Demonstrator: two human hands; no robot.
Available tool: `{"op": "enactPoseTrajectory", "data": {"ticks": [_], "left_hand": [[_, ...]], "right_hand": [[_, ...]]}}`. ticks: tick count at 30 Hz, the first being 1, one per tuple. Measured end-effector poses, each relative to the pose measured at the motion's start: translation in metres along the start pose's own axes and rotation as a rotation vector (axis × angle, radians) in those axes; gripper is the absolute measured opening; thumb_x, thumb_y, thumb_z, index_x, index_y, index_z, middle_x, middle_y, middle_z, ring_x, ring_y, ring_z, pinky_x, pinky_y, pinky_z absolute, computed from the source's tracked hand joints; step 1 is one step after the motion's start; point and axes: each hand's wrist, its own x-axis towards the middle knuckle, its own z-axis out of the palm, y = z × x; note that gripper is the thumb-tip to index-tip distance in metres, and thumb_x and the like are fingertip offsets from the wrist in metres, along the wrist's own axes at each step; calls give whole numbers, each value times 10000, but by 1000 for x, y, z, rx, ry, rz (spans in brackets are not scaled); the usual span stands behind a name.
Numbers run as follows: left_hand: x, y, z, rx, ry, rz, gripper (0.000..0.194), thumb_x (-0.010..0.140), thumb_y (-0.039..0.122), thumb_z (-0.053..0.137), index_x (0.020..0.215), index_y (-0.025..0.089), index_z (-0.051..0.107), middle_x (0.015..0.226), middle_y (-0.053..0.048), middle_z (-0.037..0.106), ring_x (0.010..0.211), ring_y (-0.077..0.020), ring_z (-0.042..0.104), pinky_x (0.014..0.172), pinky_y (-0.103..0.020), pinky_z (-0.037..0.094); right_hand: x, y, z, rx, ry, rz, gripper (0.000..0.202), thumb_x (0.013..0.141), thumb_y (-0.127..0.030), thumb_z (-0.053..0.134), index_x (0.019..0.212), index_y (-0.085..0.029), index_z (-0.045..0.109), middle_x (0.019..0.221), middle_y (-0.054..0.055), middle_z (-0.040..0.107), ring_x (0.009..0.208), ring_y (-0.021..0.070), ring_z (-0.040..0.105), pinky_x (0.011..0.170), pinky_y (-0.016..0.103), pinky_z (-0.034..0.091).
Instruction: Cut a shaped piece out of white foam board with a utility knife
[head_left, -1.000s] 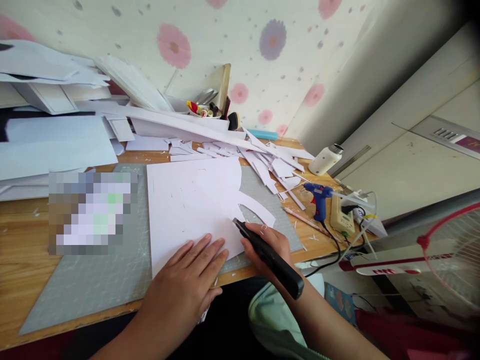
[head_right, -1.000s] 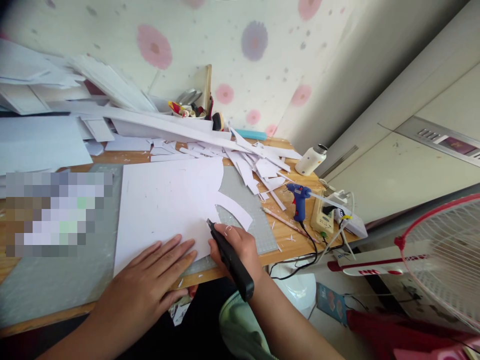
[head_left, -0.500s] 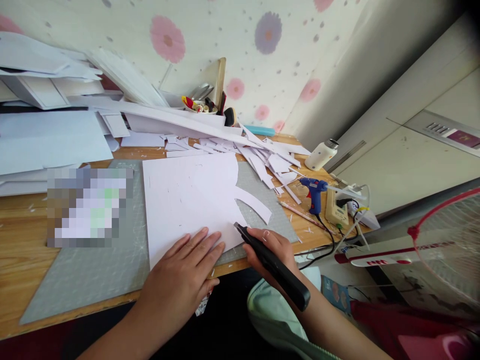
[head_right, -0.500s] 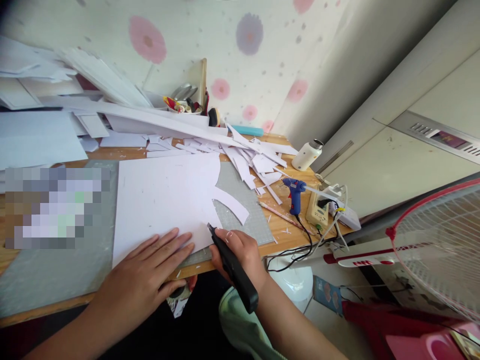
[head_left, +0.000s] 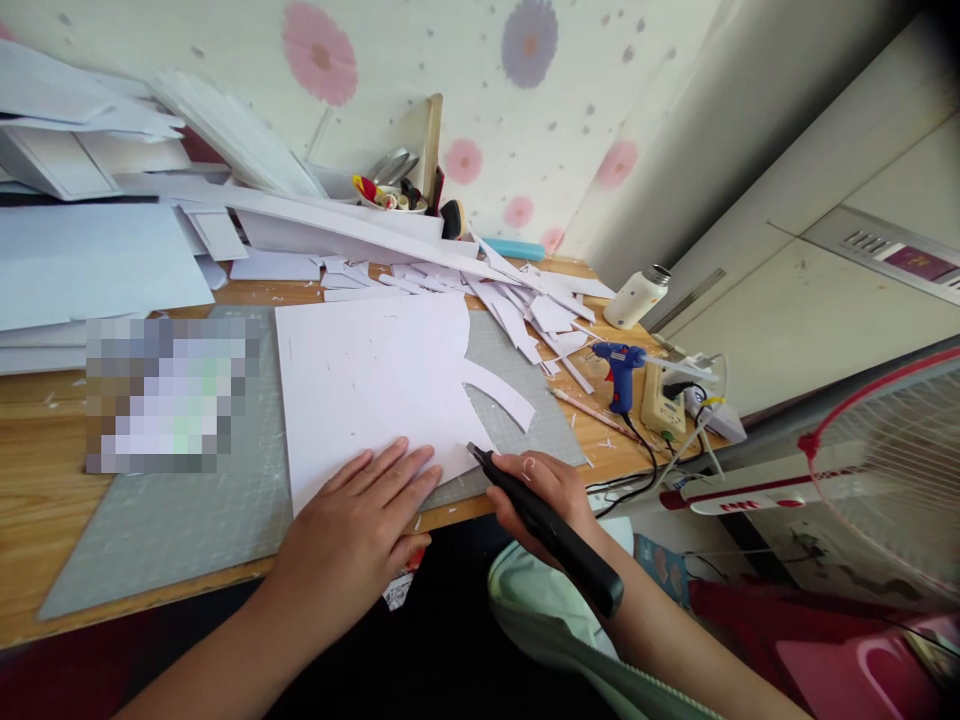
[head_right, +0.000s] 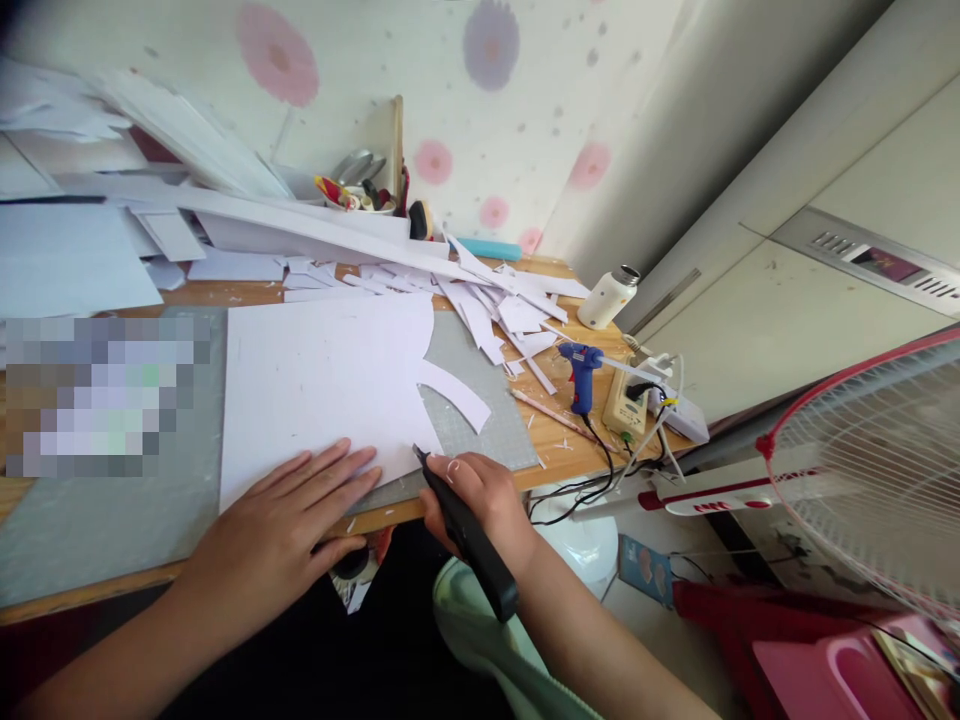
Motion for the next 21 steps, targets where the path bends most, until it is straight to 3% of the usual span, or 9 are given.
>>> {"op": "enactPoseTrajectory", "data": {"ticks": [14, 18, 21], "left_hand": [[-1, -2, 0, 0, -14, -8, 481, 845, 341, 622, 1313, 248, 559, 1404, -35, 555, 1289, -267, 523, 1030, -443, 450], [0, -2, 0, 16, 36, 13, 466, 842, 325, 612, 1301, 257, 565, 1384, -31, 578, 1275, -248, 538, 1028, -407, 449], [-1, -2, 1, 49, 85, 44, 483, 835, 316, 611, 1310, 254, 553, 1375, -21, 589, 1259, -233, 552, 1024, -383, 449]], "right_hand": [[-24, -1, -7, -9, 38, -35, 502, 817, -155, 598, 1270, -285, 425, 737, 27, 680, 565, 178, 614, 566, 297, 527], [-30, -1, -6, 45, 69, 84, 393, 810, -180, 635, 1181, -269, 540, 739, 19, 677, 584, 168, 644, 537, 265, 522], [-21, -1, -3, 44, 237, 214, 317, 796, -201, 664, 1101, -266, 605, 834, 31, 723, 695, 189, 700, 622, 283, 564]]}}
